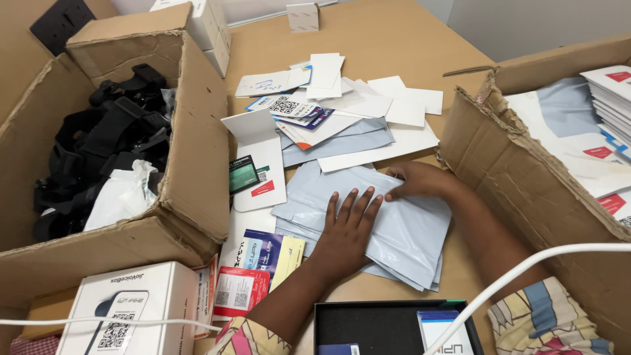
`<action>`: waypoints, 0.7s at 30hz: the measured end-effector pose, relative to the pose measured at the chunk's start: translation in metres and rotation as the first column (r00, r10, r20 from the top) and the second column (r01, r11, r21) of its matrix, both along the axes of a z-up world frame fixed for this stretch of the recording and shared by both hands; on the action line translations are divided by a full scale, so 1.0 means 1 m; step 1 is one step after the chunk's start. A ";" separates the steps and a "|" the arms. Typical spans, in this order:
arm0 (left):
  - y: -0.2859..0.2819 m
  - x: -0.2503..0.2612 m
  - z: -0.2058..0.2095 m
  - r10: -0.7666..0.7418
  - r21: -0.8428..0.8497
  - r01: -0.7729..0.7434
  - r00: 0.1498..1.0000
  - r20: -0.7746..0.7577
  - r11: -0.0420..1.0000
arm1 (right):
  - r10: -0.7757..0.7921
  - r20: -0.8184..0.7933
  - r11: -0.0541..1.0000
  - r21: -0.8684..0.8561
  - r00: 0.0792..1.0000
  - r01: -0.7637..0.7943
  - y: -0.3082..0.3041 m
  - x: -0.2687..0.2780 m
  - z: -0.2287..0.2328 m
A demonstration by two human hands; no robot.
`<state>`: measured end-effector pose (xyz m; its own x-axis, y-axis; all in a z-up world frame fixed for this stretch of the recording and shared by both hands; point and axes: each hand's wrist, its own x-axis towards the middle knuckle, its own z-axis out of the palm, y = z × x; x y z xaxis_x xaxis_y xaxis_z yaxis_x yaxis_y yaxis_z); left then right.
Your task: The person sorts through a large quantity of mail and packages on a desk, picking them up from boxes and placing them in different stacks.
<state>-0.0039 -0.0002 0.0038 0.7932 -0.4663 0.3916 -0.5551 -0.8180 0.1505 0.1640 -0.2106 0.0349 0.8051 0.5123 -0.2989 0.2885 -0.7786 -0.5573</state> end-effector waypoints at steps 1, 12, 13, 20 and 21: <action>0.000 0.000 0.001 0.002 -0.009 -0.002 1.000 -0.014 1.000 | 0.010 0.011 1.000 -0.007 1.000 -0.010 0.001 0.000 0.001; -0.002 -0.003 0.004 0.004 0.097 -0.018 0.990 0.138 0.995 | -0.130 -0.165 0.976 0.151 0.978 0.156 0.014 -0.012 0.008; -0.002 -0.004 0.004 -0.041 0.000 0.041 0.994 0.106 0.999 | -0.101 -0.280 0.964 0.210 0.955 0.164 0.013 -0.013 0.008; -0.003 -0.009 0.009 -0.142 0.028 0.139 0.968 0.206 0.990 | 0.185 -0.591 0.852 0.495 0.785 0.171 -0.004 -0.009 0.003; -0.003 -0.010 0.010 -0.111 0.073 0.096 0.963 0.247 0.993 | 0.234 -0.565 0.842 0.525 0.791 0.125 -0.004 -0.009 0.002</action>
<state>-0.0135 -0.0029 0.0141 0.6196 -0.5690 0.5407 -0.6508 -0.7575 -0.0514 0.1548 -0.2150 0.0372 0.5223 0.7654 -0.3761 -0.2025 -0.3172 -0.9265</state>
